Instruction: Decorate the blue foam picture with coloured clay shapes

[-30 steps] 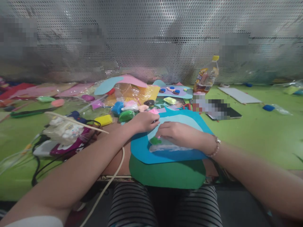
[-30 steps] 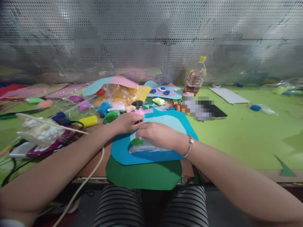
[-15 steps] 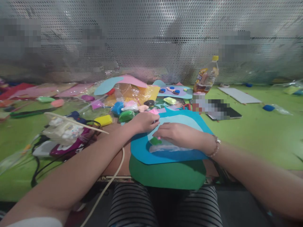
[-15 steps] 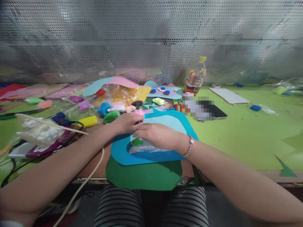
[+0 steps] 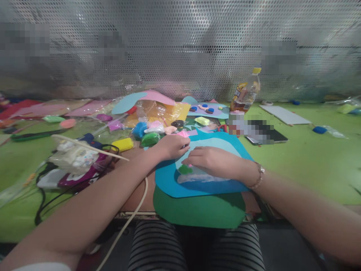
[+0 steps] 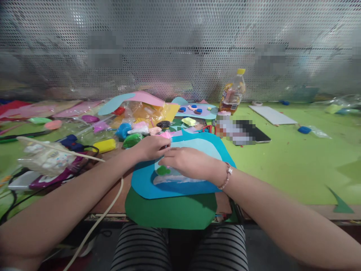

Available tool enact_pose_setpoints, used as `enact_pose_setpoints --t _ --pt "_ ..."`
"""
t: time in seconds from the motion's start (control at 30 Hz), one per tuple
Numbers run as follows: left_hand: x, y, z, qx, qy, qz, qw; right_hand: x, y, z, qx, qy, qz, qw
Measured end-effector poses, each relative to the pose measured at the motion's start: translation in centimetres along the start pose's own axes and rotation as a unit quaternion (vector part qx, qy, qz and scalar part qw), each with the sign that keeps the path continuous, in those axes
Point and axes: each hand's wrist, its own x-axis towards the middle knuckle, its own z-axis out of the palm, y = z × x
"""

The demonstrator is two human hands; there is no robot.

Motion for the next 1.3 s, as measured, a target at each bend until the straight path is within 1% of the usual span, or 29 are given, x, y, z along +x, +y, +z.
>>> enact_pose_setpoints --t 0.23,0.57,0.77,0.93,1.13,1.3 --pt "-0.02 -0.05 0.11 0.005 0.002 0.004 1.0 0.16 -0.12 -0.03 -0.03 0.003 -0.014 0.999" --pt "-0.05 -0.06 0.24 0.013 0.006 0.007 1.0 -0.02 -0.11 -0.12 -0.028 -0.011 -0.017 0.999" --pt "-0.1 0.03 0.03 0.009 0.004 0.002 1.0 -0.04 -0.18 -0.67 -0.025 -0.028 -0.006 0.999" --pt "-0.12 0.07 -0.02 0.004 -0.001 -0.001 1.0 -0.26 -0.01 -0.64 -0.017 -0.037 -0.009 0.999" --pt "-0.15 0.07 0.0 -0.004 0.007 0.004 1.0 -0.46 0.08 -0.48 -0.041 -0.072 -0.007 0.997" --pt "-0.12 0.08 -0.04 -0.003 -0.001 0.0 1.0 -0.49 0.07 -0.48 -0.042 -0.066 -0.013 0.997"
